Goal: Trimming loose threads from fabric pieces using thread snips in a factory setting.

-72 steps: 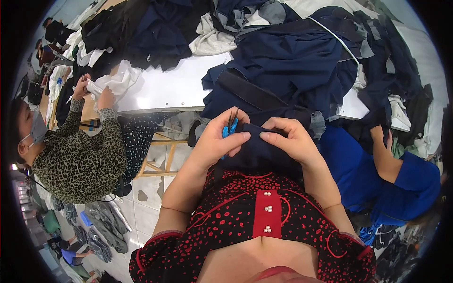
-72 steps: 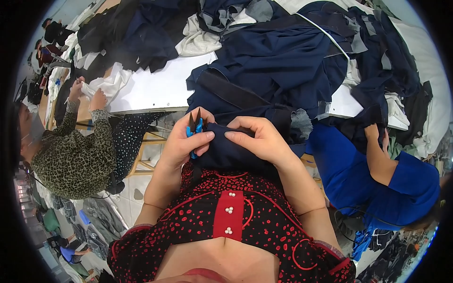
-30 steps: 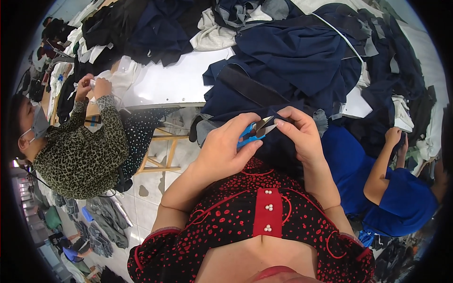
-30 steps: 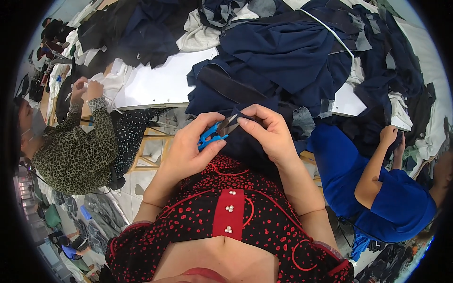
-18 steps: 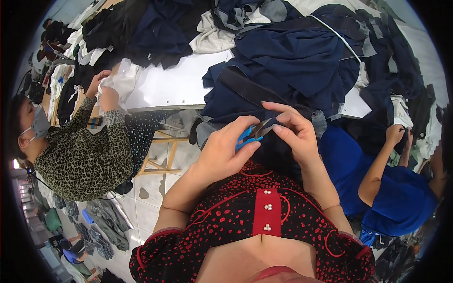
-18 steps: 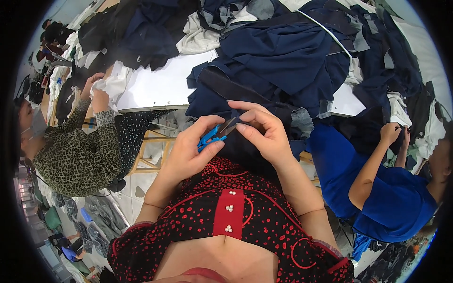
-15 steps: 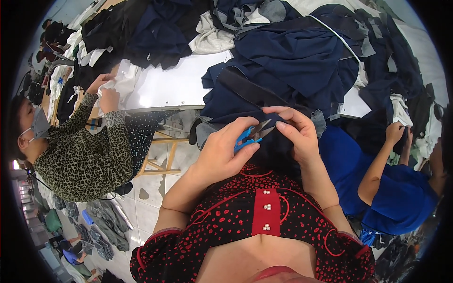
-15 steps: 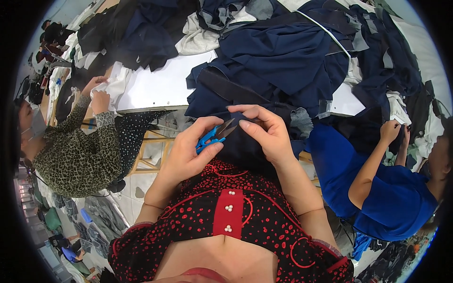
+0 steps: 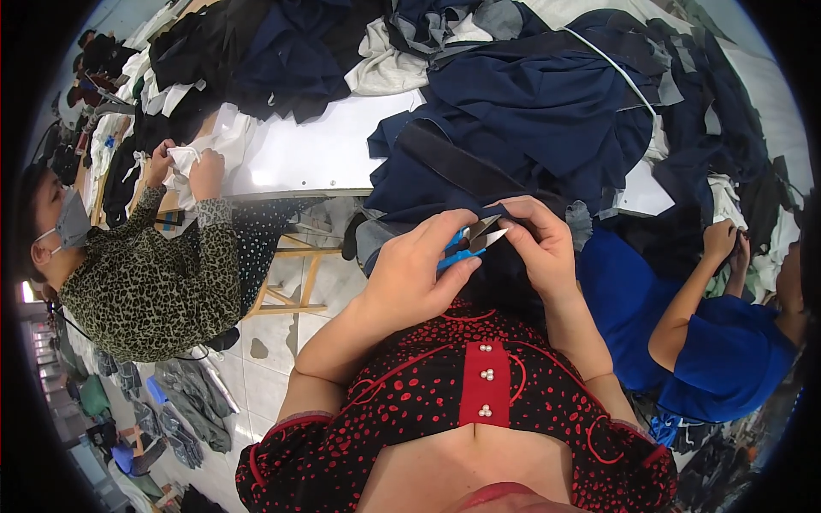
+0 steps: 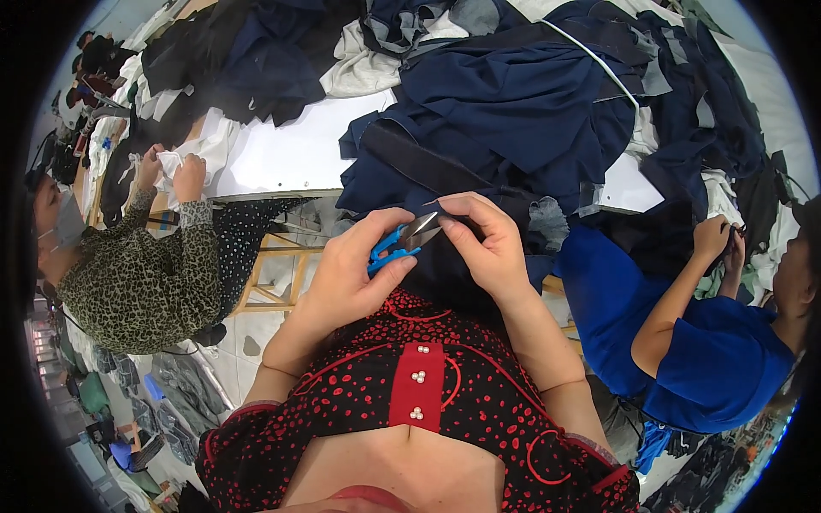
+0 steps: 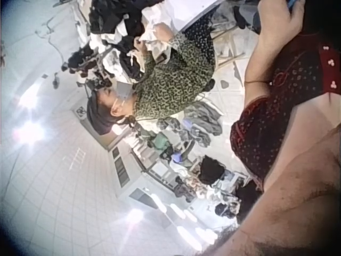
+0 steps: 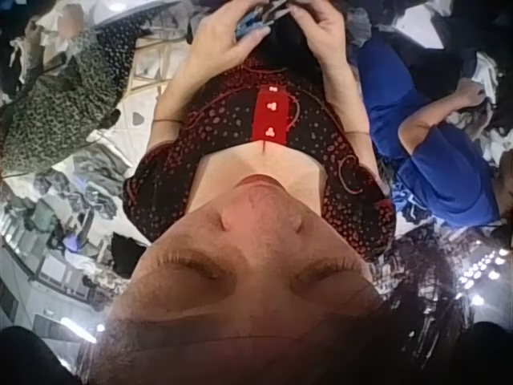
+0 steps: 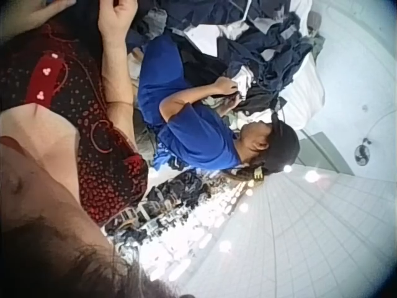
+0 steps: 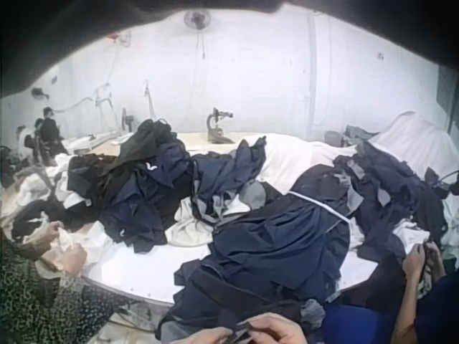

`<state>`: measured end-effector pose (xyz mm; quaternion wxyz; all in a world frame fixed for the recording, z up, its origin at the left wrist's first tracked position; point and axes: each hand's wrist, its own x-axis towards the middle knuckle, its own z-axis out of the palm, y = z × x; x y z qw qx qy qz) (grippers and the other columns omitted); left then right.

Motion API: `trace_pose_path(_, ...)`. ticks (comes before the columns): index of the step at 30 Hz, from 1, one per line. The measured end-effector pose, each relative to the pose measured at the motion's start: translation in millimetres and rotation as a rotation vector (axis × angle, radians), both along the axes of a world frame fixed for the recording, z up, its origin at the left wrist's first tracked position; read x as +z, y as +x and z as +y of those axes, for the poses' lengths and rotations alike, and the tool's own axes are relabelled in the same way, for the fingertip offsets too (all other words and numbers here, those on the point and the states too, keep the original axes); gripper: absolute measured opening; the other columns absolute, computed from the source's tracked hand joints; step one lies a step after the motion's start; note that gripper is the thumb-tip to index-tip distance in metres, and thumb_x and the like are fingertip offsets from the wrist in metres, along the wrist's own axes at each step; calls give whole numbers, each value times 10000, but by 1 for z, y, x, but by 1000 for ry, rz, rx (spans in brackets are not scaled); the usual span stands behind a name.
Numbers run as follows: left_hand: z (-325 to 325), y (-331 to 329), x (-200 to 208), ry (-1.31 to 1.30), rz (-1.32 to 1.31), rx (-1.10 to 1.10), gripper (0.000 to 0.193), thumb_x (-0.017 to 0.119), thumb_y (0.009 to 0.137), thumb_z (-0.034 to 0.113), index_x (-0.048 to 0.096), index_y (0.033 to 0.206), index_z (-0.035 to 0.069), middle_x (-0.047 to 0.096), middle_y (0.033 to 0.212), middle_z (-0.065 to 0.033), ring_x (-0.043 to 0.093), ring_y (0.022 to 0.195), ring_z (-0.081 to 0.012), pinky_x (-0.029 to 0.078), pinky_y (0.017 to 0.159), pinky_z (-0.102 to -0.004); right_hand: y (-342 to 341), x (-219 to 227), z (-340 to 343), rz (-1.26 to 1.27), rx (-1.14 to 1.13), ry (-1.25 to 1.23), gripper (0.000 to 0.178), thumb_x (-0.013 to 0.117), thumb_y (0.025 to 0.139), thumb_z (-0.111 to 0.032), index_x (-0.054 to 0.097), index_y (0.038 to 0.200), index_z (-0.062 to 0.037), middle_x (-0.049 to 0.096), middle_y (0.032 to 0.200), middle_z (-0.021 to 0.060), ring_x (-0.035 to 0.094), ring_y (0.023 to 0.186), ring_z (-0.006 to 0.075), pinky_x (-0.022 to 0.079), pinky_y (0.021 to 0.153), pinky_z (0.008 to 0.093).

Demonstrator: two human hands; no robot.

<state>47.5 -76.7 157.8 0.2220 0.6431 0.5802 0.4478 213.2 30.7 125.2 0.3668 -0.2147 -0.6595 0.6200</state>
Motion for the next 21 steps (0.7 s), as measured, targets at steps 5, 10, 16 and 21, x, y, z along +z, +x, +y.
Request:
trace_pose_path(5,0,1,-3,13,16,19,384,656,781,124,509,1124,33,604,953,-143,629,793,-322,511,659,-361,1,-1,0,-70,-66,171,139,558,831,27,592,963,52,600,888,89,564,825,158,432,757,248)
trace_pose_path(10,0,1,-3,23,10,19,389,658,779,128,510,1125,26,606,963,-145,628,800,-325,507,660,-365,2,-1,0,-97,-65,168,136,563,828,27,595,959,50,603,882,93,570,819,166,434,754,251)
trace_pose_path(16,0,1,0,-15,13,41,367,658,781,99,530,1114,14,604,965,-157,621,825,-306,488,724,-331,2,2,1,-137,-95,243,141,570,814,35,596,952,48,611,873,104,580,806,181,442,744,257)
trace_pose_path(21,3,1,-1,16,43,39,379,648,786,125,510,1126,31,606,964,-146,622,808,-332,503,668,-373,0,7,2,-168,-132,343,144,572,806,38,595,947,48,615,868,112,587,797,195,448,736,264)
